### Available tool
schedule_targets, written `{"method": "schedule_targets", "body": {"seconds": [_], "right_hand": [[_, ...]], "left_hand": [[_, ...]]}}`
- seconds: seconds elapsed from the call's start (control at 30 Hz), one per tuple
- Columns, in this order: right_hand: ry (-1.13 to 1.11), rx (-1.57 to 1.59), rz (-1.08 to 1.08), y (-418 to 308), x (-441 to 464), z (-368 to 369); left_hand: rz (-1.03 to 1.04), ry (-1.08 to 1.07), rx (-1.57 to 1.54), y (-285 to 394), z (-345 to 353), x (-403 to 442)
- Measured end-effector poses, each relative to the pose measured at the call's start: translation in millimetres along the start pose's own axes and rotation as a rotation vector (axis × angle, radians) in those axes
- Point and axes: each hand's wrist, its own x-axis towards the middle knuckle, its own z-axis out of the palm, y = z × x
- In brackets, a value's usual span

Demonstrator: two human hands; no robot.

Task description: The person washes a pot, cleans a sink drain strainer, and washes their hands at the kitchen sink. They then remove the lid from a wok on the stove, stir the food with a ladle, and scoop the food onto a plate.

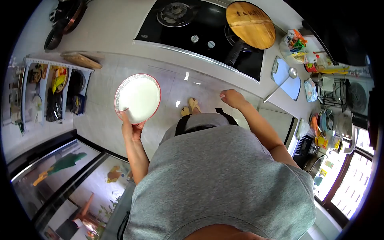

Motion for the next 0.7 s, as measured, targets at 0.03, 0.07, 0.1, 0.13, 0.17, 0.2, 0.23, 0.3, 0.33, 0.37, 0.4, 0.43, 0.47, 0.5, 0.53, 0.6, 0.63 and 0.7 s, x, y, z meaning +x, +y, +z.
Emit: {"method": "schedule_targets", "body": {"seconds": [0.03, 0.07, 0.1, 0.13, 0.17, 0.2, 0.23, 0.3, 0.33, 0.37, 0.4, 0.43, 0.47, 0.5, 0.53, 0.6, 0.63, 0.7], "right_hand": [[0.027, -0.006, -0.011, -6.0, 5.3, -1.9], [0.01, -0.017, -0.017, -12.1, 11.7, -4.4], [-0.002, -0.005, -0.017, -22.1, 18.5, -11.0], [-0.016, 0.005, -0.017, -29.1, 26.8, -14.1], [-0.038, -0.011, -0.023, -28.5, 38.9, -10.3], [0.003, 0.015, -0.071, -26.2, 54.0, -3.5], [0.04, 0.043, -0.12, -30.2, 66.3, -2.4], [0.084, 0.093, -0.106, -44.9, 88.9, -8.0], [0.154, 0.163, -0.082, -50.5, 100.8, -10.7], [0.262, 0.181, -0.091, -47.1, 116.9, -6.7], [0.374, 0.199, -0.1, -41.8, 136.5, -1.3], [0.516, 0.202, -0.04, -37.3, 156.6, -0.4], [0.659, 0.205, 0.021, -31.2, 176.4, -0.6], [0.756, 0.248, 0.137, -18.6, 199.0, 1.3], [0.853, 0.291, 0.254, -8.1, 217.8, 2.8], [0.876, 0.393, 0.61, -16.4, 234.4, -15.1], [0.889, 0.378, 0.667, -22.1, 237.4, -23.8], [0.914, 0.411, 0.809, -35.1, 244.2, -35.7]], "left_hand": [[-0.004, 0.014, -0.013, -0.3, -5.2, -1.4], [0.006, 0.031, -0.01, -0.7, -10.2, -2.6], [0.015, 0.047, -0.008, -1.5, -14.9, -3.7], [0.005, 0.064, -0.025, -2.9, -20.7, -4.1], [0.021, 0.08, -0.018, -5.2, -25.9, -4.2], [0.036, 0.096, -0.012, -7.6, -30.7, -4.5], [0.025, 0.116, -0.032, -9.9, -34.3, -6.3], [0.04, 0.141, -0.045, -13.3, -40.6, -9.6], [0.031, 0.16, -0.063, -15.9, -45.1, -11.0], [0.026, 0.181, -0.07, -19.1, -49.7, -13.5], [0.022, 0.198, -0.077, -22.2, -54.3, -15.8], [0.015, 0.211, -0.09, -24.6, -57.7, -18.0], [0.007, 0.238, -0.1, -27.1, -60.6, -20.9], [0.001, 0.262, -0.111, -30.4, -63.8, -23.1], [-0.005, 0.27, -0.12, -34.2, -68.4, -24.3], [0.018, 0.276, -0.166, -41.0, -78.3, -28.2], [0.014, 0.284, -0.173, -43.5, -81.5, -30.2], [0.018, 0.359, -0.182, -46.7, -89.2, -34.8]]}}
